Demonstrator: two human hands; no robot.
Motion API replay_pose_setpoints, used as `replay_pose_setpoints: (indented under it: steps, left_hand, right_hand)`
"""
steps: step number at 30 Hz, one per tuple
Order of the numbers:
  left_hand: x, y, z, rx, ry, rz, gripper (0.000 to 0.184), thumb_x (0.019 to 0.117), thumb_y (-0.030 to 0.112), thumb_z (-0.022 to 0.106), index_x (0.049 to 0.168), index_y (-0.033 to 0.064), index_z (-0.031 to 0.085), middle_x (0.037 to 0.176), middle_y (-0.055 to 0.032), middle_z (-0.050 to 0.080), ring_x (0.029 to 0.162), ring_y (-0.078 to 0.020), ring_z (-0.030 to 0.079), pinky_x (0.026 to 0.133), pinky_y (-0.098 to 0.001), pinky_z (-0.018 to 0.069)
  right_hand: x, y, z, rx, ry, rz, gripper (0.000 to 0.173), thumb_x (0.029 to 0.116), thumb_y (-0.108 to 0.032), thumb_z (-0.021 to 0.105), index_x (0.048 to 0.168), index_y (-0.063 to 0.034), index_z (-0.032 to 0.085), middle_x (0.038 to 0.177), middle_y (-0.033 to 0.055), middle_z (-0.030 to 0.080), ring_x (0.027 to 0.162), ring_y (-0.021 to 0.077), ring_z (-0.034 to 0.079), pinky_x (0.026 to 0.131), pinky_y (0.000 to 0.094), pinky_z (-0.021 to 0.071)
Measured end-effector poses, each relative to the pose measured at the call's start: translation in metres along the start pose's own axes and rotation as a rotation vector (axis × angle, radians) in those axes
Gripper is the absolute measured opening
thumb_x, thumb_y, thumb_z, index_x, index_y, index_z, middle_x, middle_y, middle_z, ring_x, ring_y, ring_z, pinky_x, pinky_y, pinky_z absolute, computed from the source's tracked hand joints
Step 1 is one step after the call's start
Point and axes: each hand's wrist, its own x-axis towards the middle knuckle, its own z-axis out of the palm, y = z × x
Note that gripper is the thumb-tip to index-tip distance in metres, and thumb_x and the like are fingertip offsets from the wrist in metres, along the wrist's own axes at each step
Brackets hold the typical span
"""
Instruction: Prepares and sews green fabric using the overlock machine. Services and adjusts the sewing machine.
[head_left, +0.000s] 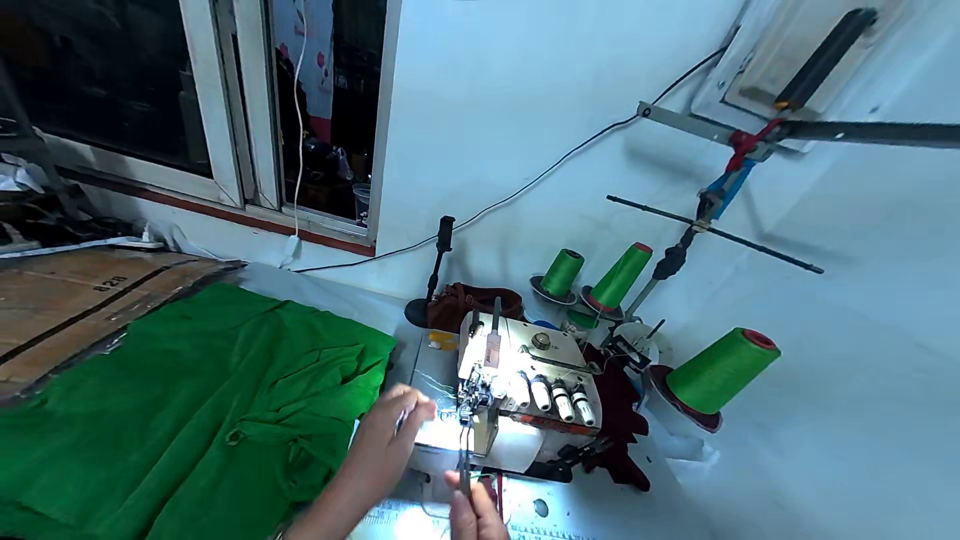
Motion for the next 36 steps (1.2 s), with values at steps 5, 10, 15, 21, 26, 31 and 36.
replay_pose_setpoints:
  steps: [5,10,15,21,26,31,36]
  left_hand:
    - [0.063,-0.017,0.028,0.185,-0.154,-0.292,0.058,0.0968,0.037,0.069,0.142,0.0042,0.053,0.148,-0.0229,0.047,0.139,-0.0423,0.041,0.114,-0.0579,0.0334]
    - [0.071,-0.019,0.035,0.212,-0.221,-0.401,0.064,0.0954,0.030,0.071,0.152,0.0173,0.045,0.162,-0.0132,0.031,0.146,-0.0430,0.030,0.108,-0.0653,0.0357]
    - [0.071,-0.015,0.039,0.352,-0.255,-0.444,0.067,0.0979,0.037,0.066,0.157,0.0206,0.040,0.166,-0.0062,0.027,0.149,-0.0378,0.027,0.109,-0.0644,0.0347]
    - [0.072,-0.015,0.041,0.336,-0.222,-0.444,0.066,0.0966,0.037,0.068,0.155,0.0205,0.042,0.164,-0.0058,0.030,0.148,-0.0373,0.030,0.107,-0.0661,0.0350]
    - [0.072,-0.021,0.038,0.226,-0.189,-0.439,0.070,0.0921,0.029,0.074,0.154,0.0169,0.042,0.161,-0.0101,0.034,0.146,-0.0390,0.033,0.106,-0.0670,0.0361]
    - [0.072,-0.032,0.040,0.140,-0.134,-0.393,0.063,0.0916,0.018,0.072,0.149,0.0103,0.047,0.157,-0.0144,0.039,0.143,-0.0384,0.038,0.110,-0.0614,0.0364]
    - [0.078,-0.036,0.042,0.082,-0.068,-0.347,0.055,0.0927,0.003,0.067,0.145,0.0056,0.050,0.149,-0.0179,0.047,0.137,-0.0340,0.046,0.113,-0.0524,0.0359]
  right_hand:
    - [0.030,0.003,-0.016,-0.202,0.242,-0.009,0.027,0.1016,-0.005,0.051,0.112,0.0085,0.072,0.097,0.0161,0.071,0.074,0.0109,0.064,0.072,0.0281,0.0543]
    - [0.046,0.005,-0.012,-0.504,0.310,-0.046,0.014,0.0937,-0.008,0.068,0.100,0.0005,0.077,0.091,0.0144,0.072,0.080,0.0233,0.071,0.075,0.0413,0.0584]
    - [0.051,0.007,-0.005,-0.640,0.389,-0.094,0.014,0.0931,-0.006,0.067,0.099,0.0033,0.077,0.094,0.0195,0.073,0.083,0.0315,0.073,0.075,0.0481,0.0590]
    - [0.057,0.011,-0.003,-0.693,0.386,-0.151,0.013,0.0920,-0.005,0.068,0.098,0.0011,0.077,0.093,0.0173,0.073,0.083,0.0289,0.073,0.073,0.0449,0.0602]
    - [0.055,0.012,-0.008,-0.814,0.358,-0.267,0.014,0.0886,-0.004,0.069,0.098,-0.0013,0.079,0.091,0.0174,0.073,0.076,0.0305,0.074,0.062,0.0465,0.0593]
    - [0.053,0.009,-0.017,-0.866,0.311,-0.261,0.015,0.0886,-0.004,0.068,0.098,-0.0016,0.079,0.090,0.0183,0.072,0.074,0.0316,0.073,0.061,0.0472,0.0590]
    - [0.051,0.013,-0.018,-0.884,0.389,-0.268,0.015,0.0896,-0.006,0.068,0.099,0.0007,0.078,0.090,0.0196,0.071,0.072,0.0320,0.072,0.058,0.0463,0.0583]
